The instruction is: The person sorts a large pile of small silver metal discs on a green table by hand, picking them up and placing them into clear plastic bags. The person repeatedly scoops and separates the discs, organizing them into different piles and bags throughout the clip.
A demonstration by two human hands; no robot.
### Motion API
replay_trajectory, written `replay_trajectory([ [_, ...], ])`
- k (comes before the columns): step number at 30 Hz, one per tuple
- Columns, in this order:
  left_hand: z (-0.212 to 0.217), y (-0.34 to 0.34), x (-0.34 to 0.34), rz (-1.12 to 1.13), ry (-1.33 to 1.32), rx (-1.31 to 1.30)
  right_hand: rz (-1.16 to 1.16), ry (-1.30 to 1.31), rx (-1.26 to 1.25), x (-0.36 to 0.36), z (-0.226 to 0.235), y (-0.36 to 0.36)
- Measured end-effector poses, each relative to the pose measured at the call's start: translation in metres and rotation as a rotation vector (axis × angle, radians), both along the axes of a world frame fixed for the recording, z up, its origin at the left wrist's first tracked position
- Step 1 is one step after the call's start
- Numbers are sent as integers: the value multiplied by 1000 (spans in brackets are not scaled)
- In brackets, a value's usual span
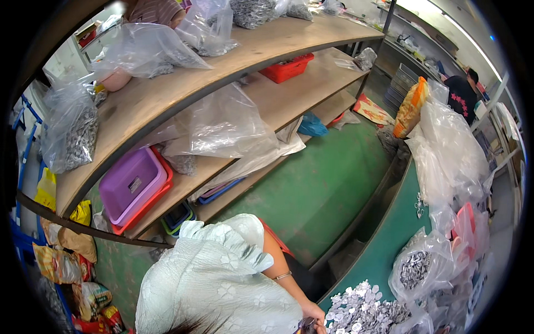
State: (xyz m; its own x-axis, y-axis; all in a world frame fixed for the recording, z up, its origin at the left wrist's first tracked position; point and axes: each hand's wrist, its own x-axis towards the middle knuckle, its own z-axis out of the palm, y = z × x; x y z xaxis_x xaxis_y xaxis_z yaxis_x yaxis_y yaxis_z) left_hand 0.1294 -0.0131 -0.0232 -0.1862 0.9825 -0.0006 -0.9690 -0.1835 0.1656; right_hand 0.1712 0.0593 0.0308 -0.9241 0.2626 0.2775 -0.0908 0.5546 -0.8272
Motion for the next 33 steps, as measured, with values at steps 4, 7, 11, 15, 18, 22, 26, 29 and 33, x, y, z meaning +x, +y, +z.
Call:
replay_trajectory([
  [4,-6,10,6,11,-123,94,-64,27,-18,2,2,4],
  [7,-11,21,7,-2,-258,189,-103,31,-16,3,4,4],
  [11,-17,39,20,-99,-572,345,-135,34,31,5,3,5],
  [15,-1,29,29,216,-367,460,-117,17,117,10,-6,-1],
  [18,10,27,9,523,481,620,-98,1,192,12,-11,0],
  [22,-46,61,5,43,-141,421,-61,18,304,10,-16,4],
  [26,-138,111,18,345,353,283,-134,60,425,12,-23,3],
  [29,-150,99,18,282,479,-217,-186,88,508,15,-27,5],
  [33,-92,78,21,175,149,-160,-346,107,598,28,-35,15],
])
